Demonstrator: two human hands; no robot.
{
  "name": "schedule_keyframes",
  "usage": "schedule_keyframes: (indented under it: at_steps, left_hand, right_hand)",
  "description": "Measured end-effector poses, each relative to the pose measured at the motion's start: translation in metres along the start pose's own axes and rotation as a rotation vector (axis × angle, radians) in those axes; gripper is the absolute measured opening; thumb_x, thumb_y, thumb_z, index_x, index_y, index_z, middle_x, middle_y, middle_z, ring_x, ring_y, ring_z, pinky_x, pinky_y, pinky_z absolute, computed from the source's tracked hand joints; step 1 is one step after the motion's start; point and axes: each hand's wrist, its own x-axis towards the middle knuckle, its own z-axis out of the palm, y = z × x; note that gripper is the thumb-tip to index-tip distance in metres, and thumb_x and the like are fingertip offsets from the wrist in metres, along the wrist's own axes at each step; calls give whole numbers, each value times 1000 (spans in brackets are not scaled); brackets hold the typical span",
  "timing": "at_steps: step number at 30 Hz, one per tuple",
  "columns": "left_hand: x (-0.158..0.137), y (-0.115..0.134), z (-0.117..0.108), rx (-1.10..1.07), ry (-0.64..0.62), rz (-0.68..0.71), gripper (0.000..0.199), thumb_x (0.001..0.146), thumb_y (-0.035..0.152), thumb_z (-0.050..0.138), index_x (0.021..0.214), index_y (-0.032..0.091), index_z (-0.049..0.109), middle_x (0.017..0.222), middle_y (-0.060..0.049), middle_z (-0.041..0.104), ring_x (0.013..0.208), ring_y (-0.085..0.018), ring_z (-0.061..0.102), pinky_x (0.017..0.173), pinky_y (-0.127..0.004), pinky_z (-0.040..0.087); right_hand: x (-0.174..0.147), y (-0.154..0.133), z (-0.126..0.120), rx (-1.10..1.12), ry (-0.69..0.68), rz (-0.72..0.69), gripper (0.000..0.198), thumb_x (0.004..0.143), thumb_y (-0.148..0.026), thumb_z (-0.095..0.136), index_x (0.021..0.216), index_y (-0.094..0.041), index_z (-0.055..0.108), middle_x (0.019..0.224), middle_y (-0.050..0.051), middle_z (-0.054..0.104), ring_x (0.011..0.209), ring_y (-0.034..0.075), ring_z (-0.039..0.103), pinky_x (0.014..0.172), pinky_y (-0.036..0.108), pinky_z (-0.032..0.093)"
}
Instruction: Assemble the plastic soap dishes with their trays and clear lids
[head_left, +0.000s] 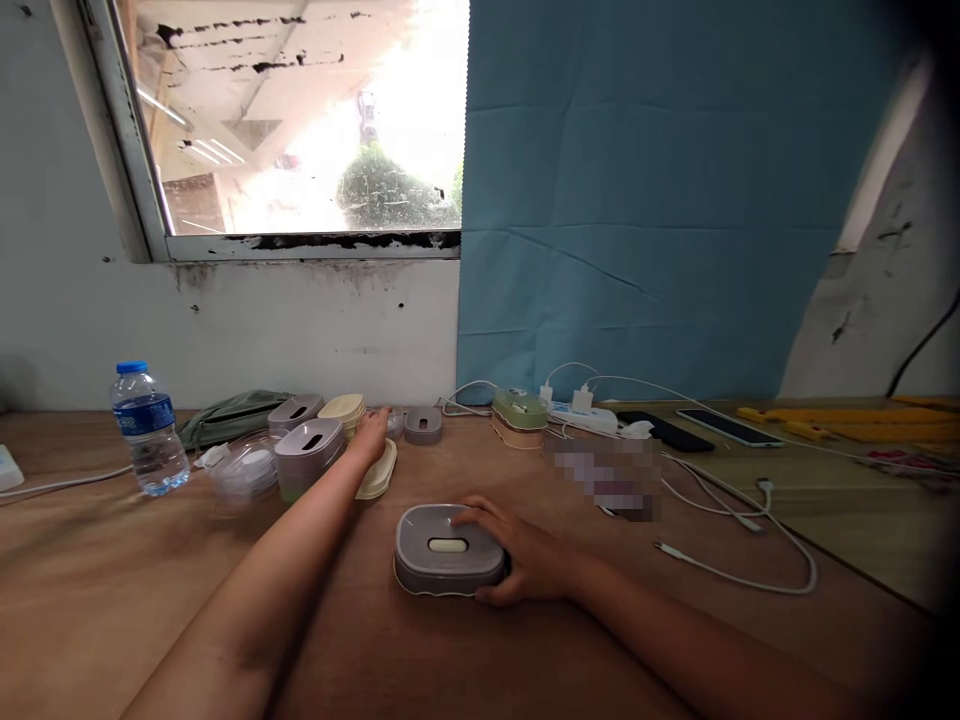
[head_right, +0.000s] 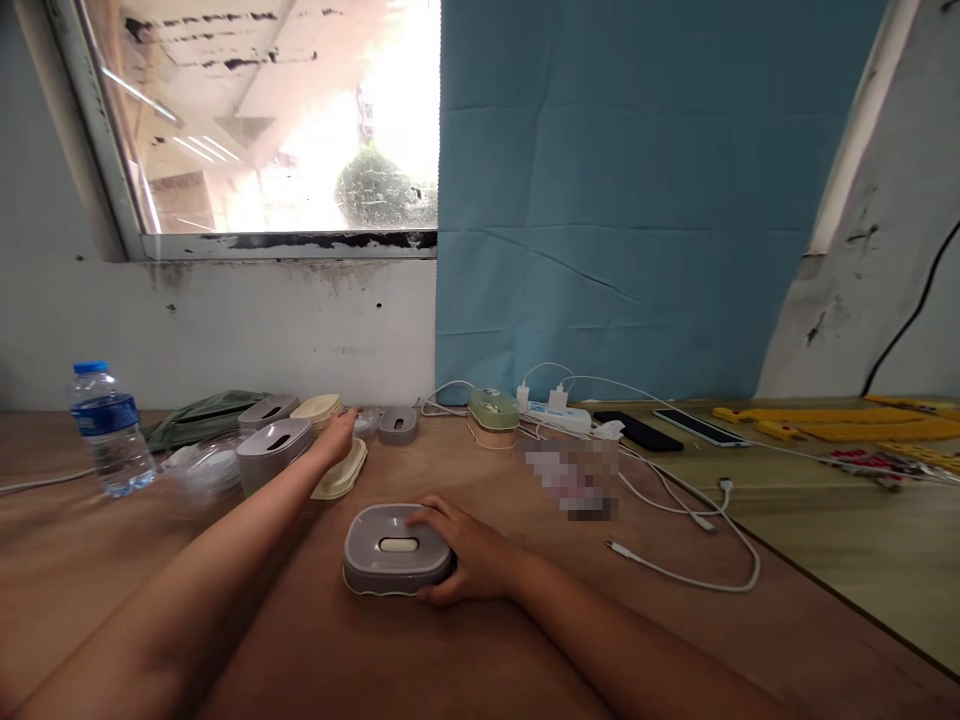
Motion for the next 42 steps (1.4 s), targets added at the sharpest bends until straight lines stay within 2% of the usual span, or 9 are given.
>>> schedule_keyframes:
  at_steps: [6,12,14,18,23,30,34,38,42]
  left_hand:
    - [5,-11,-4,-133,-12,-24,28,64,-2,43,84,16,53,73,-6,59,74,-19,55,75,-34,40]
    - [4,15,-26,-364,125,-14,20,75,18,50,93,18,42,81,-2,56,75,-13,57,76,-29,44]
    - [-8,30,-38,-567,181,-16,24,78,26,48,99,19,37,88,-2,55,76,-11,59,76,-29,46]
    - [-53,60,-62,-1329,227,-93,34,70,27,63,93,22,39,85,3,54,79,-12,62,86,-34,44]
    - [-109,76,-75,-1658,83,-306,37,66,21,68,92,23,41,81,5,57,82,-11,62,90,-33,44]
    - [-132,77,-69,-1715,-201,-299,32,66,21,68,84,22,41,76,8,54,80,-11,62,90,-34,43]
    - [-136,81,-65,-1709,-168,-226,34,62,19,70,72,20,38,69,9,54,87,-15,62,94,-37,39]
    - [-146,95,-62,-1452,-135,-61,35,62,17,70,62,18,35,64,5,61,95,-21,60,94,-42,39]
    - [-159,111,-58,-1007,-150,284,26,68,16,63,56,17,41,69,-1,67,90,-20,62,94,-39,40]
  right_hand:
    - [0,2,1,-20,24,-26,71,54,-39,70,117,-22,41,123,7,36,111,23,41,94,31,33]
    - [-1,2,1,-26,41,-22,70,56,-40,69,118,-22,41,122,8,39,110,23,42,94,32,34]
    - [-1,1,1,-27,49,-29,70,55,-39,69,117,-21,41,122,8,40,110,24,42,94,32,34]
    - [-1,1,1,-29,58,-44,71,55,-37,70,117,-21,41,121,8,41,111,24,43,94,33,34]
    - [-1,3,2,-59,63,-26,73,55,-40,70,119,-20,41,126,10,39,115,26,40,96,36,33]
    - [-2,7,2,-170,206,45,68,57,-41,67,117,-19,44,124,11,43,115,28,38,98,41,30]
    - [-2,6,-3,-152,296,31,60,58,-41,68,111,-19,48,120,11,46,113,29,40,96,42,30]
    - [-5,-3,-1,77,365,23,59,70,-42,59,118,-19,36,111,11,53,105,26,47,91,42,35]
    - [-10,-14,13,365,256,-39,77,71,-49,56,129,-20,15,115,13,49,107,26,46,90,43,36]
